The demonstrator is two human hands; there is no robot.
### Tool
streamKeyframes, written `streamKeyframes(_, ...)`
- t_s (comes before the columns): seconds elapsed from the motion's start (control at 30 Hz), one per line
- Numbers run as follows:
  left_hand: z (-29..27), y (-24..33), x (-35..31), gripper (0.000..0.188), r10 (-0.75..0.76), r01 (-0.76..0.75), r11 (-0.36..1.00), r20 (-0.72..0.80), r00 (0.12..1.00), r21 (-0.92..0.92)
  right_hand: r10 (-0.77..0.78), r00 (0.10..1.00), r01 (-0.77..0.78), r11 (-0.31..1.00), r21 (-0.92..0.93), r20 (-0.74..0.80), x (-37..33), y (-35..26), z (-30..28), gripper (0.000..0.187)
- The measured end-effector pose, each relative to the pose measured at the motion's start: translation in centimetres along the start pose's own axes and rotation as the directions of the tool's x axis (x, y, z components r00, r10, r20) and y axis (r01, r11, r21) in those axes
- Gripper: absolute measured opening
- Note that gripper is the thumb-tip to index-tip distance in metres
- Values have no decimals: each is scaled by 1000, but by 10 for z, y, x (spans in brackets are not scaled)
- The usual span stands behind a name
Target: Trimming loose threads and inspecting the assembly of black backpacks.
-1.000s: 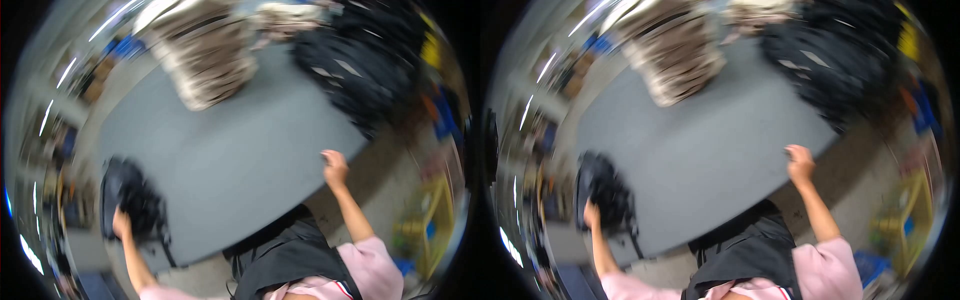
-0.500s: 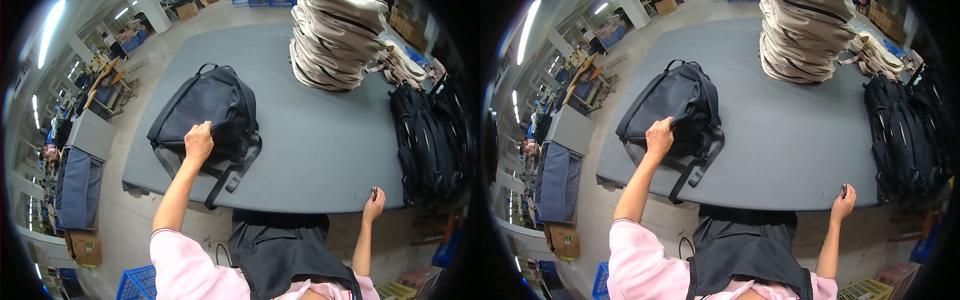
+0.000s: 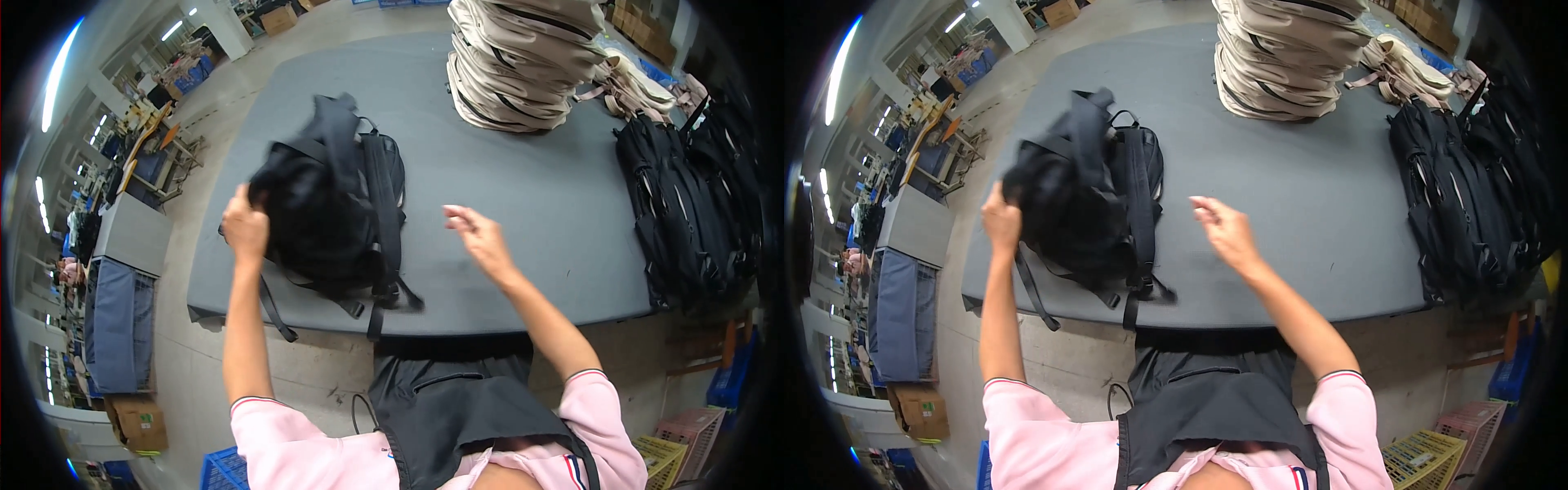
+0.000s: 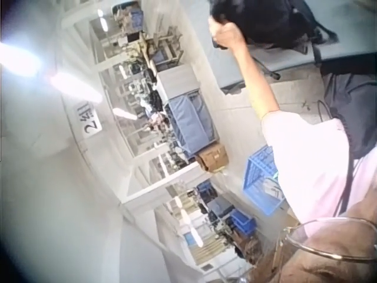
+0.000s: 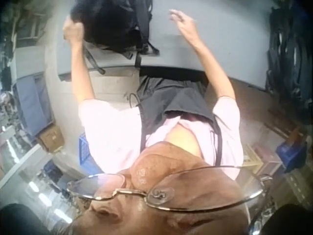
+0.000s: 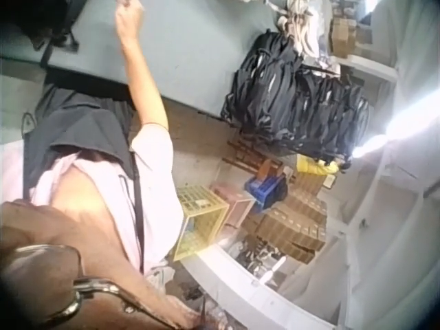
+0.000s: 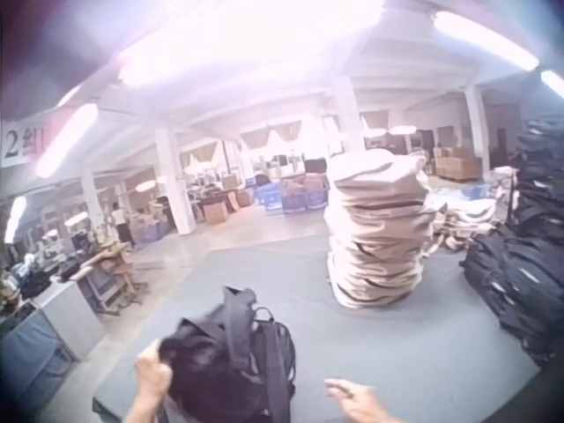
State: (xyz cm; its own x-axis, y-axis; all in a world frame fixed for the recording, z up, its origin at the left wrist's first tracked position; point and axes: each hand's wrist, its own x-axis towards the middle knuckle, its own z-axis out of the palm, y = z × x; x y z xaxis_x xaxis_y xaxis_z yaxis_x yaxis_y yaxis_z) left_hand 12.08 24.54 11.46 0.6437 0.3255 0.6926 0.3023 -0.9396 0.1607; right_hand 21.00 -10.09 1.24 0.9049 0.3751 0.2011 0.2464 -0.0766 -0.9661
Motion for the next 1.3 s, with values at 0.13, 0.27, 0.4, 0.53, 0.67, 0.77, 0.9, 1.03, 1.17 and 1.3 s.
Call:
streamKeyframes(0.13, -41, -14, 35, 22, 26, -70, 988, -299, 954, -138, 384, 890, -448, 838, 311, 248, 0, 27, 100, 37)
streamKeyframes(0.27, -101, 45, 39, 19, 77, -143, 982, -437, 896, -120, 444, 725, -687, 518, 509, 527, 4, 5, 128, 43)
streamKeyframes(0.4, -114, 103, -11, 24, 367, -409, 912, -428, 826, -7, 450, 697, -688, 198, 698, 559, 13, 21, 129, 40)
streamKeyframes(0.53, -88, 141, -100, 35, 575, -563, 773, -51, 817, -292, 639, 739, -470, 263, 843, 213, -30, 123, 18, 28)
streamKeyframes(0.67, -66, 177, -216, 41, 761, -536, 642, 370, 533, -547, 606, 697, -29, 557, 830, -382, -117, 72, -134, 24)
streamKeyframes(0.77, -43, 214, -248, 48, 813, -288, 556, 437, 386, -779, 497, 645, -93, 805, 586, -581, -161, 39, -189, 24)
streamKeyframes(0.9, -20, 239, -255, 64, 805, -75, 585, 566, 181, -808, 301, 828, -147, 930, 336, -473, -127, 4, -175, 21)
streamKeyframes(1.03, -5, 242, -240, 64, 852, 168, 509, 522, 44, -844, 225, 949, -199, 971, 136, -220, -62, -24, -132, 18)
streamKeyframes(1.17, 2, 239, -212, 34, 813, 320, 547, 582, 17, -773, -73, 976, -48, 846, -531, -205, -2, -6, -104, 25)
streamKeyframes(1.3, 34, 235, -146, 8, 599, 91, 499, 418, 682, -862, 84, 995, -95, 803, -589, -46, -4, 29, -82, 36)
